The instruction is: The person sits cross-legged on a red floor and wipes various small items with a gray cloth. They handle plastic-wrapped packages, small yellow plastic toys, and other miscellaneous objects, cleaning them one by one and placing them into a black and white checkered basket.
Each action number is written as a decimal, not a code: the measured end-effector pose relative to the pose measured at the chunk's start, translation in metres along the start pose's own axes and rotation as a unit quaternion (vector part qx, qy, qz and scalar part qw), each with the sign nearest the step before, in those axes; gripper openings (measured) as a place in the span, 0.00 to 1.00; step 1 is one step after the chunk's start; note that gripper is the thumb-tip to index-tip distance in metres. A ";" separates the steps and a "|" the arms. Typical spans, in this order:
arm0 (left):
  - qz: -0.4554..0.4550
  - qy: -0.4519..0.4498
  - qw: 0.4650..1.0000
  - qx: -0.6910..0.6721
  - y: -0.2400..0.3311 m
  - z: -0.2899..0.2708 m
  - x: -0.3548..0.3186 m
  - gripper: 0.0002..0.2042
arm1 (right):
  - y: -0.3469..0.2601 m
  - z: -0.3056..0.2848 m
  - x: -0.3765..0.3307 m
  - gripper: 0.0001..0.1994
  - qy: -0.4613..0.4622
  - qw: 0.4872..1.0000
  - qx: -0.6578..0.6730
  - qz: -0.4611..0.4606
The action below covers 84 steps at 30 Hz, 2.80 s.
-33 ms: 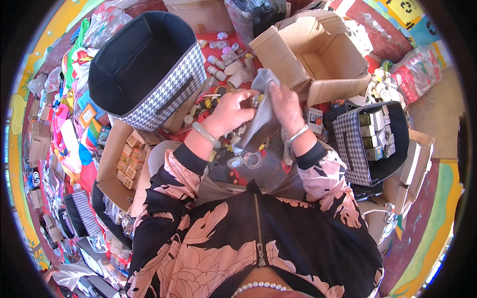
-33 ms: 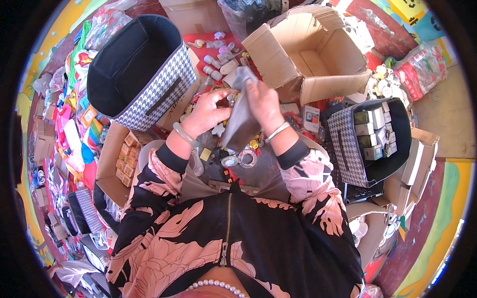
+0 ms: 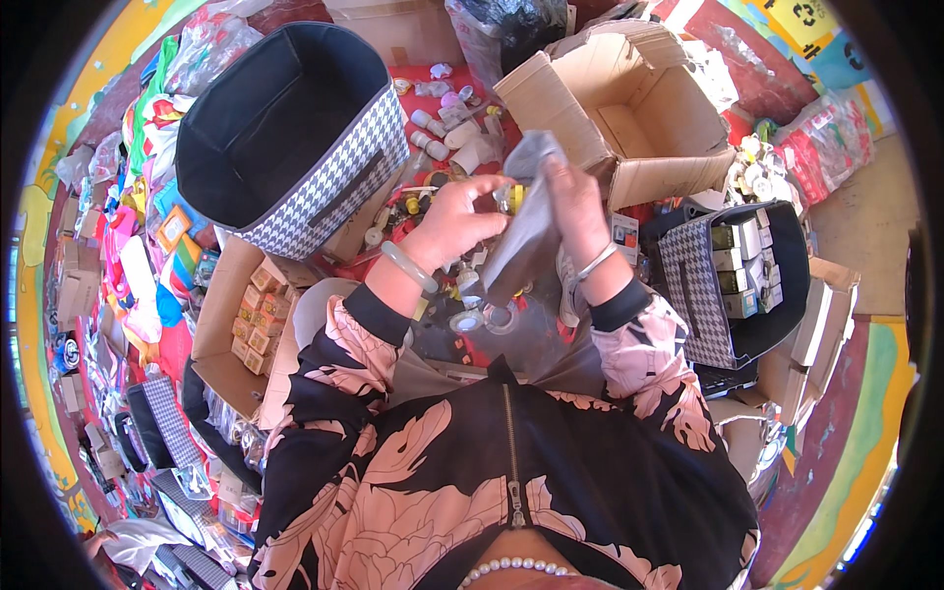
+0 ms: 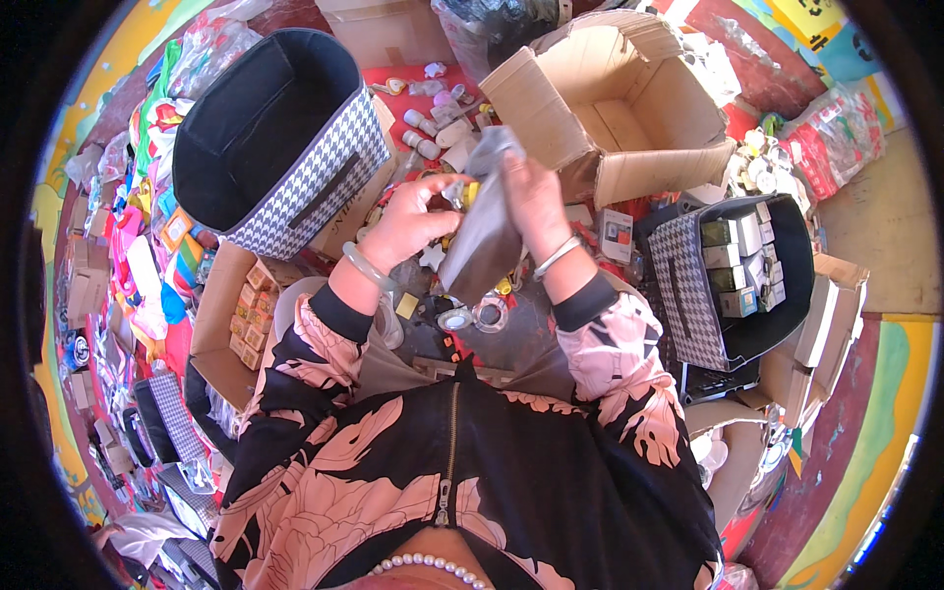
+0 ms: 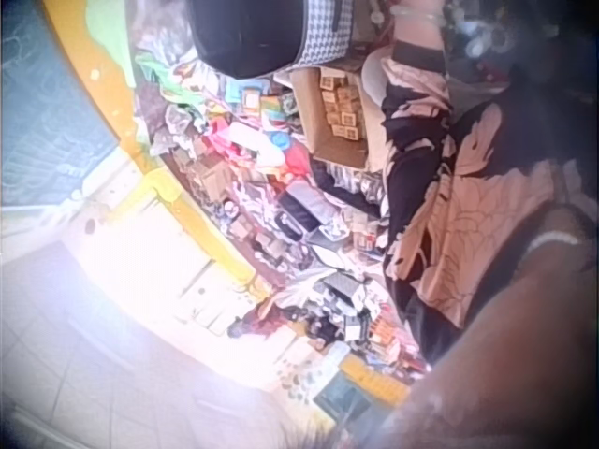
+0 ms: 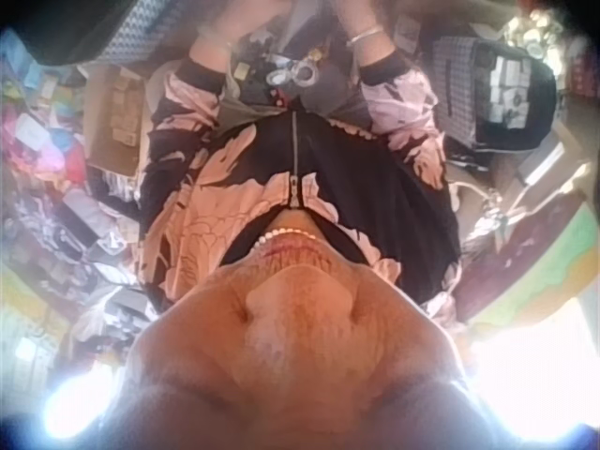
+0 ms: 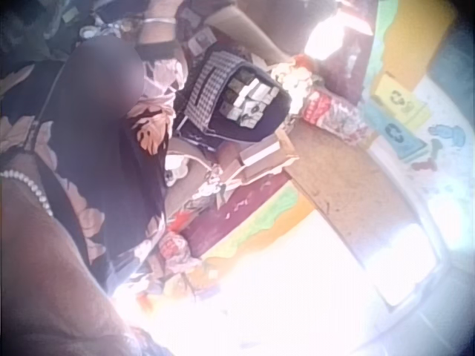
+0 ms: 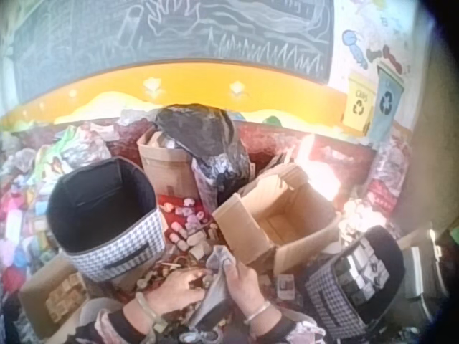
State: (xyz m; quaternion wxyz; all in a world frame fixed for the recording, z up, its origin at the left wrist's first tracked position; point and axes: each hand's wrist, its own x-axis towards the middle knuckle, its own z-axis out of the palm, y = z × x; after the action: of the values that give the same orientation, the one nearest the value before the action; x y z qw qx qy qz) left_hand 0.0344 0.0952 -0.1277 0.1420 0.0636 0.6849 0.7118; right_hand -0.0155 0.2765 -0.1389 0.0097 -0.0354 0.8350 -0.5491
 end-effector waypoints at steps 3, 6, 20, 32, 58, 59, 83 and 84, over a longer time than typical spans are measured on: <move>0.029 0.004 0.984 -0.173 0.005 -0.006 0.003 0.15 | -0.010 -0.024 0.012 0.19 -0.045 0.888 0.423 0.175; -0.058 0.004 0.944 -0.324 0.004 -0.017 0.005 0.18 | -0.033 -0.031 0.002 0.23 -0.087 0.892 0.434 0.088; -0.179 -0.040 0.893 -0.410 -0.007 0.004 0.004 0.15 | -0.009 0.009 -0.008 0.19 -0.003 0.993 0.095 -0.068; 0.282 0.029 0.766 -0.578 0.073 -0.121 -0.015 0.34 | 0.009 -0.025 0.016 0.19 0.023 0.882 0.450 0.137; -0.240 0.017 0.823 0.514 -0.306 -0.027 0.132 0.15 | -0.002 -0.086 0.003 0.17 0.107 0.824 0.525 0.184; -0.245 0.010 0.819 0.519 -0.313 -0.032 0.135 0.15 | -0.002 -0.083 0.006 0.17 0.128 0.827 0.513 0.191; 0.031 0.056 0.882 -0.467 -0.085 -0.032 0.060 0.14 | -0.015 -0.074 -0.004 0.21 -0.007 0.828 0.548 0.119; 0.061 0.014 0.874 -0.482 -0.064 -0.029 0.054 0.15 | -0.013 -0.073 -0.003 0.22 -0.052 0.821 0.561 0.092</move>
State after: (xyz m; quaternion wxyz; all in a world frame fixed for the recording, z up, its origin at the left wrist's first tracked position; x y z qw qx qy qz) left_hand -0.0175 0.0848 -0.1982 0.1016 0.0188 0.2534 0.9618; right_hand -0.0163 0.3388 -0.0977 0.1218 0.0247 0.3807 -0.9163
